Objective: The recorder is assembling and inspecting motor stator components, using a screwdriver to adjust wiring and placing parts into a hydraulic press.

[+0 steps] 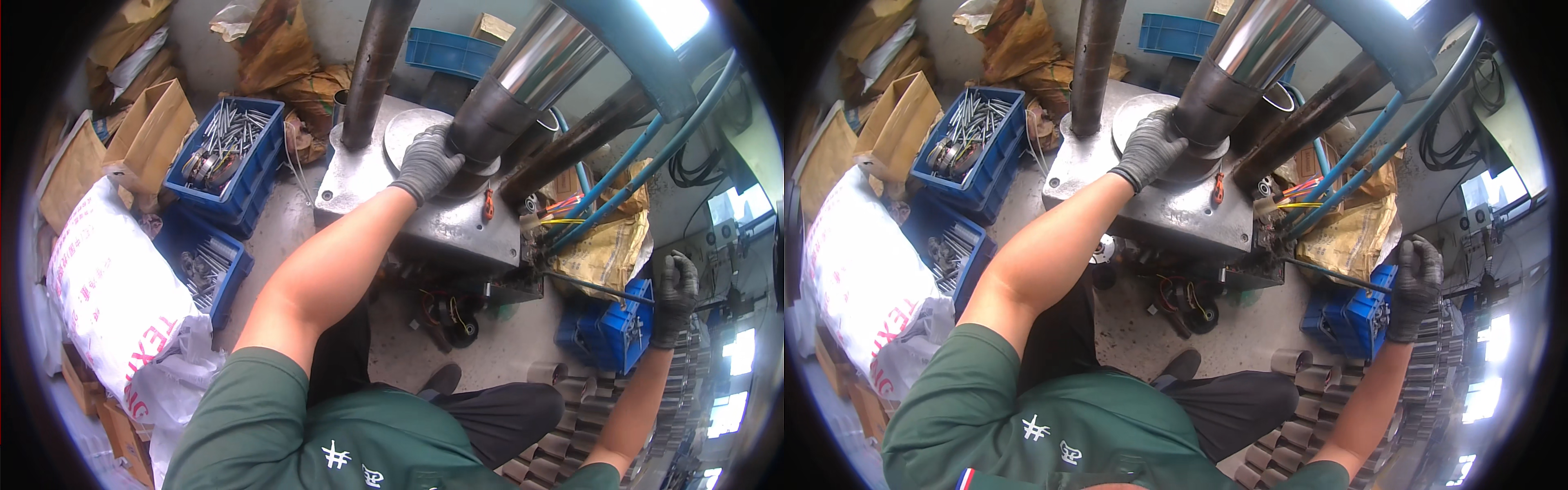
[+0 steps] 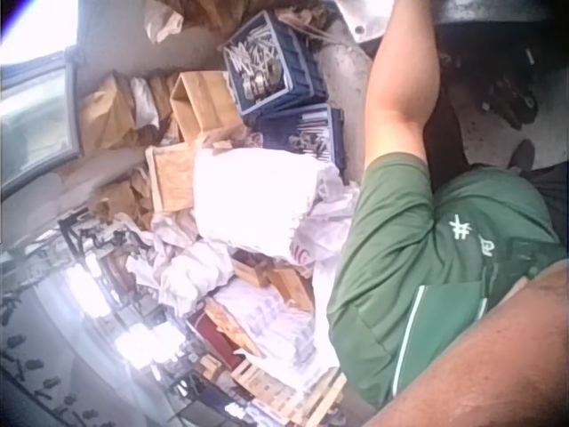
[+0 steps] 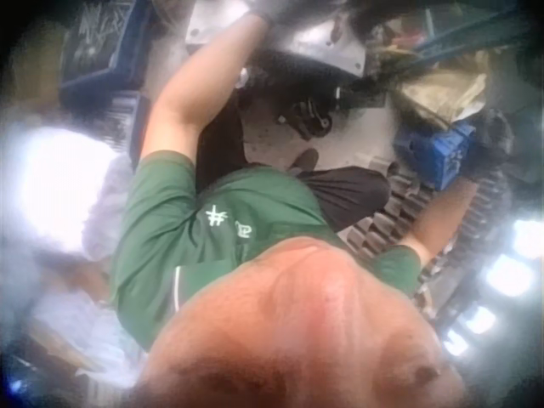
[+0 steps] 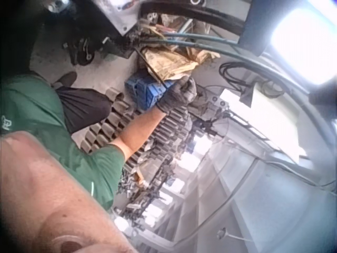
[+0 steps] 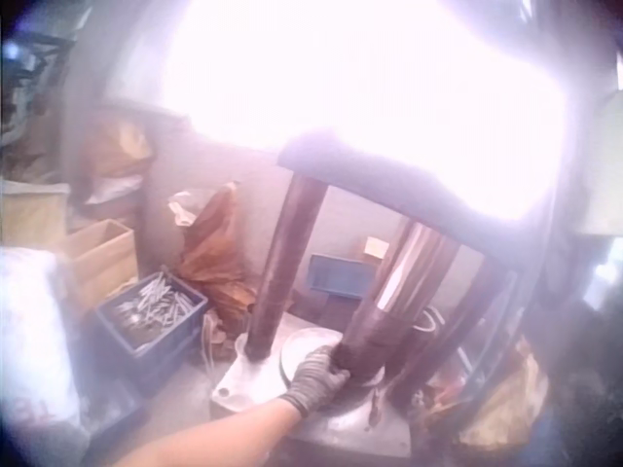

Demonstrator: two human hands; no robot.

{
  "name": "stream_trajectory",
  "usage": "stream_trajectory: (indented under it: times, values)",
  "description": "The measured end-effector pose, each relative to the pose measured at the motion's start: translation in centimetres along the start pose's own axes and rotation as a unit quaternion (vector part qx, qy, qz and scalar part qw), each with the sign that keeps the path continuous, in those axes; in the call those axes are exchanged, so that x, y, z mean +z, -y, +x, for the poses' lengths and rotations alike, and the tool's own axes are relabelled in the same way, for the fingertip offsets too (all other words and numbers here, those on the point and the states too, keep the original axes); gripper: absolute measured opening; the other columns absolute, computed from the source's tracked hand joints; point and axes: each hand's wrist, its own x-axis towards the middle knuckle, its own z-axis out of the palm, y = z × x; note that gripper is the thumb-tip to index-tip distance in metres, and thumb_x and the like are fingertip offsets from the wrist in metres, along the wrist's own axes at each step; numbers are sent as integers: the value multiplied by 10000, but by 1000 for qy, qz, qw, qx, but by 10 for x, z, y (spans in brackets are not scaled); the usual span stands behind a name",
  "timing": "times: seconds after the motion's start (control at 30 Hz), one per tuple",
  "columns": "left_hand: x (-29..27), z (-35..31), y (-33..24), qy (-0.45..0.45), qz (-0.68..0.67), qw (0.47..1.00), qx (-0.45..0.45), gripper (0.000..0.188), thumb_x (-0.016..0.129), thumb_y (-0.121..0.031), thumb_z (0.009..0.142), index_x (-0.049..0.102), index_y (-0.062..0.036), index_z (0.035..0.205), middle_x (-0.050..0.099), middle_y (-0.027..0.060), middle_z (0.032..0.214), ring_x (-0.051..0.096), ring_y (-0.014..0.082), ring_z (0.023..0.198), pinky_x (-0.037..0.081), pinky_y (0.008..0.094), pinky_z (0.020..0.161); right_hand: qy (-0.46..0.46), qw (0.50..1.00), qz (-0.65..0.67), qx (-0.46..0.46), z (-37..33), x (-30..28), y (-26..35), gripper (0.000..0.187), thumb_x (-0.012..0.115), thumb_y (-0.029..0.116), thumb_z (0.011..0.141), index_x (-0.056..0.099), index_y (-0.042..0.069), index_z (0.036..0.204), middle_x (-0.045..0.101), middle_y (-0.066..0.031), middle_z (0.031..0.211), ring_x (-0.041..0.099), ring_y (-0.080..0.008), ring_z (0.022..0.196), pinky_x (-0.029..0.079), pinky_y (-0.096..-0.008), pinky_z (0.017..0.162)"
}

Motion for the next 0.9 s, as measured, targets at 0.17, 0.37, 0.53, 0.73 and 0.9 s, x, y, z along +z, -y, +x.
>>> stream_trajectory:
  times: [0.17,0.37,0.53,0.73,0.9]
  values:
    - [-8,-2,10,-7,14,1000,-10,599,752,-193,812,580,3,1351,656,249,1252,619,391,1211,477,449,1078,66,990,114,42,-41,-8,28,251,643,90,995,685,-20,1216,714,-124,1161,687,-249,1034,525,-346,935]
    - [8,1,9,-21,12,1000,2,589,764,-185,810,585,3,1339,654,249,1247,620,391,1208,476,446,1075,450,875,108,142,-173,-62,70,215,712,75,852,721,29,1061,735,-176,982,731,-324,924,565,-385,809]
    - [6,2,14,-8,15,1000,3,627,769,-192,823,565,-1,1384,653,221,1298,618,362,1239,470,432,1097,433,886,92,140,-213,-55,87,132,717,109,830,698,10,915,678,-204,836,687,-395,771,545,-432,701]
    - [9,3,17,-18,21,999,21,569,756,-254,824,599,-26,1321,659,222,1252,625,391,1192,490,474,1054,409,898,56,153,-215,-52,87,117,711,116,835,674,10,868,650,-223,820,659,-425,778,521,-453,682]
    - [7,3,16,2,30,999,12,651,769,-225,836,551,-16,1412,665,216,1284,647,351,1192,500,428,1055,383,911,53,141,-216,-52,86,122,701,125,847,659,10,855,629,-230,807,641,-444,774,509,-468,675]
